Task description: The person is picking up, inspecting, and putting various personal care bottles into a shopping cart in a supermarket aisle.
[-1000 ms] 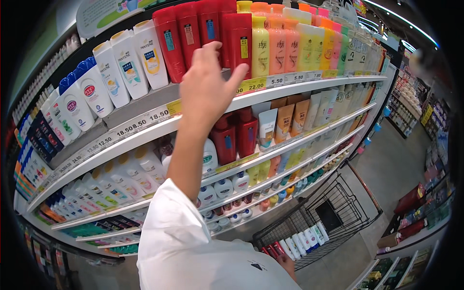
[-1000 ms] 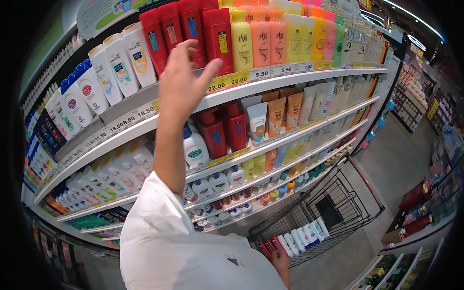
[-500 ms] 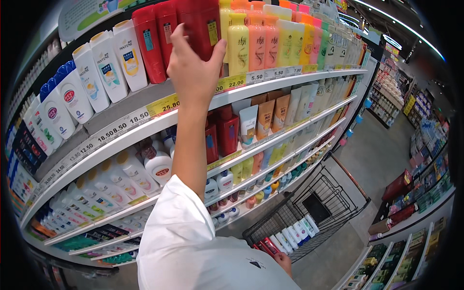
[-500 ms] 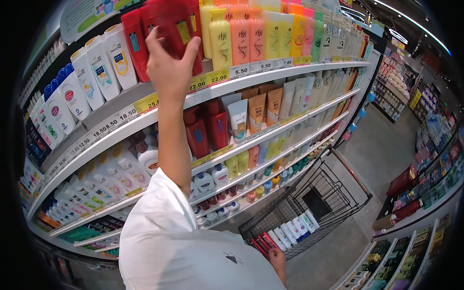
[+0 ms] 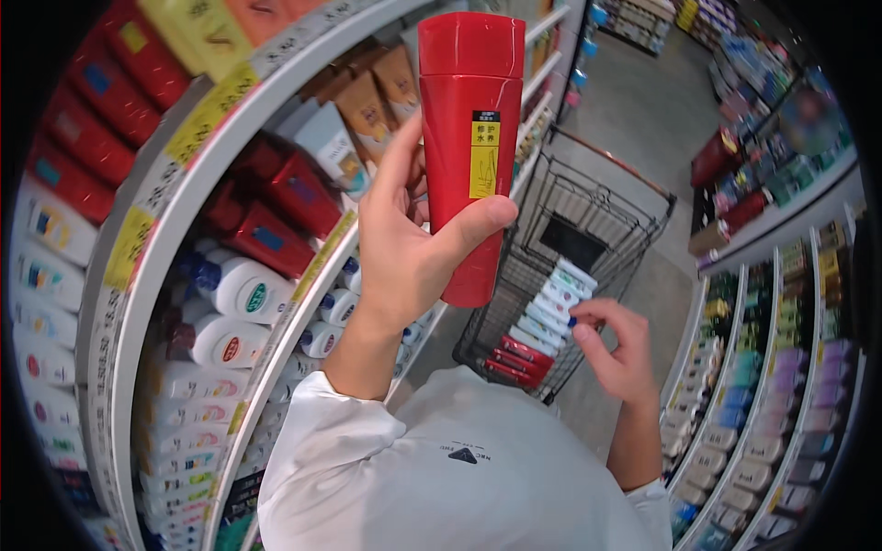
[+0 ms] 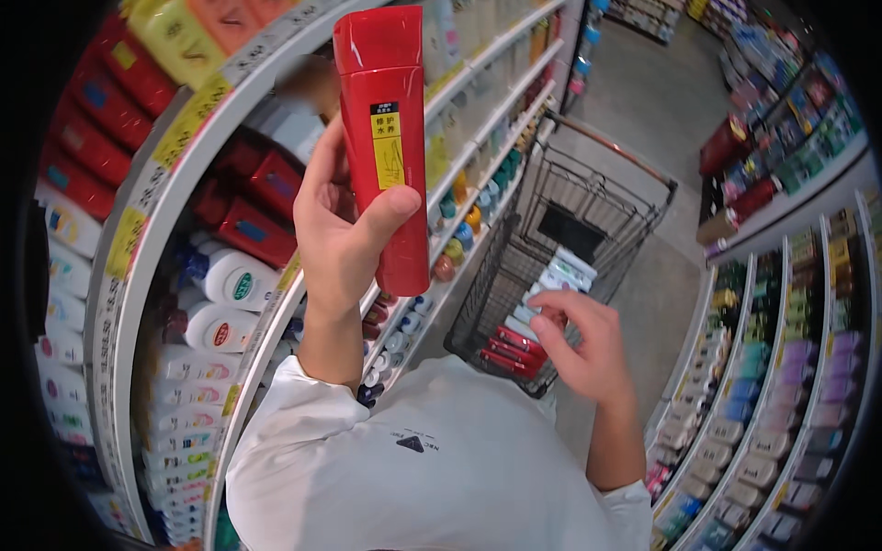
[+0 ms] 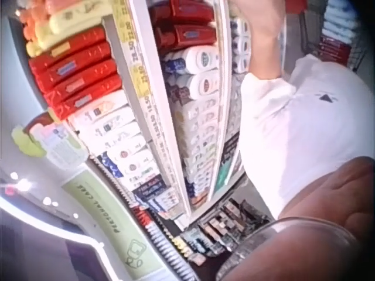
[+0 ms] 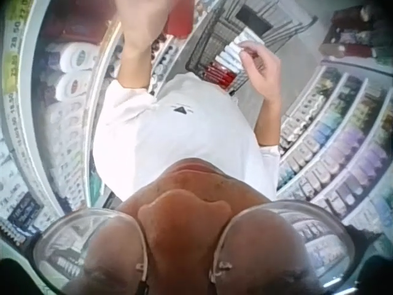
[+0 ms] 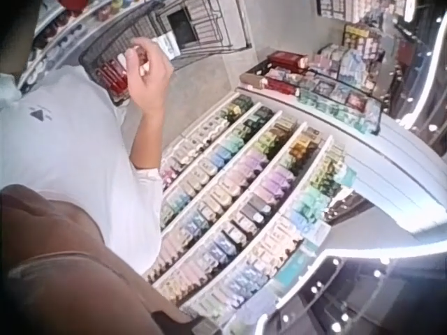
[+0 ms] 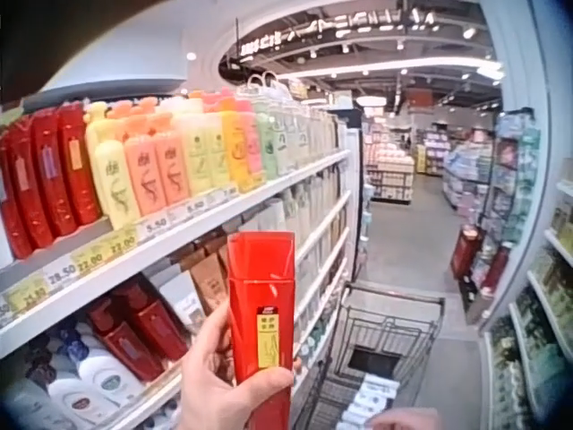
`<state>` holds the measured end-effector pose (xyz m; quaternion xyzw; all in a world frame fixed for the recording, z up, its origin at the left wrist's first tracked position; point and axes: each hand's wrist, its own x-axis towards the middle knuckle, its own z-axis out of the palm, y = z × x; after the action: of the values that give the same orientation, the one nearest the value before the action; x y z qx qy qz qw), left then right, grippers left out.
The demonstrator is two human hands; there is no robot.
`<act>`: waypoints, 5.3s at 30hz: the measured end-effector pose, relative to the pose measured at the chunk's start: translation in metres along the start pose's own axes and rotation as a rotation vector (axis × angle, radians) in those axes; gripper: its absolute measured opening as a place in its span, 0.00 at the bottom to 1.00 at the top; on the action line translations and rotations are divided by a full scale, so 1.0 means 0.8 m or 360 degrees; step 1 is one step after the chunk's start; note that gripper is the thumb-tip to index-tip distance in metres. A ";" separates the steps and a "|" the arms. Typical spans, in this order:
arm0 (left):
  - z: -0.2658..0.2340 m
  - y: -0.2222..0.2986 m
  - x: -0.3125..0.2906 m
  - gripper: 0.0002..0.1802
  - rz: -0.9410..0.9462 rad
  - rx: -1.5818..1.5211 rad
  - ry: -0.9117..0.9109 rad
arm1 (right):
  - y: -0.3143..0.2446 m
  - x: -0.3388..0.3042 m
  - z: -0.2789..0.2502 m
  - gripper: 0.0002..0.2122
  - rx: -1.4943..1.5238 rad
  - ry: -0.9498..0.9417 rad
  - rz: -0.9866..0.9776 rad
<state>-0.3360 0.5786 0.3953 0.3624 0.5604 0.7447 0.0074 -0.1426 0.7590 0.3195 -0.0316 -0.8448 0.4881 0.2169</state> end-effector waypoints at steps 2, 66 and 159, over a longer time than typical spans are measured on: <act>0.008 -0.028 -0.008 0.44 -0.0202 -0.0279 -0.0018 | 0.001 -0.005 0.001 0.07 -0.0003 0.0042 0.0081; -0.062 -0.247 -0.128 0.18 -0.0813 0.1286 -0.0693 | 0.487 -0.267 0.078 0.51 -0.0894 -0.0174 0.1376; 0.045 -0.653 -0.102 0.27 -0.1553 0.1170 -0.1182 | 0.897 0.113 0.007 0.21 0.1129 0.1659 0.2557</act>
<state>-0.4624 0.7682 -0.0831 0.2791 0.8339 0.2467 0.4073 -0.3401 1.1527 -0.2540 -0.7314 -0.1811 0.6369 0.1629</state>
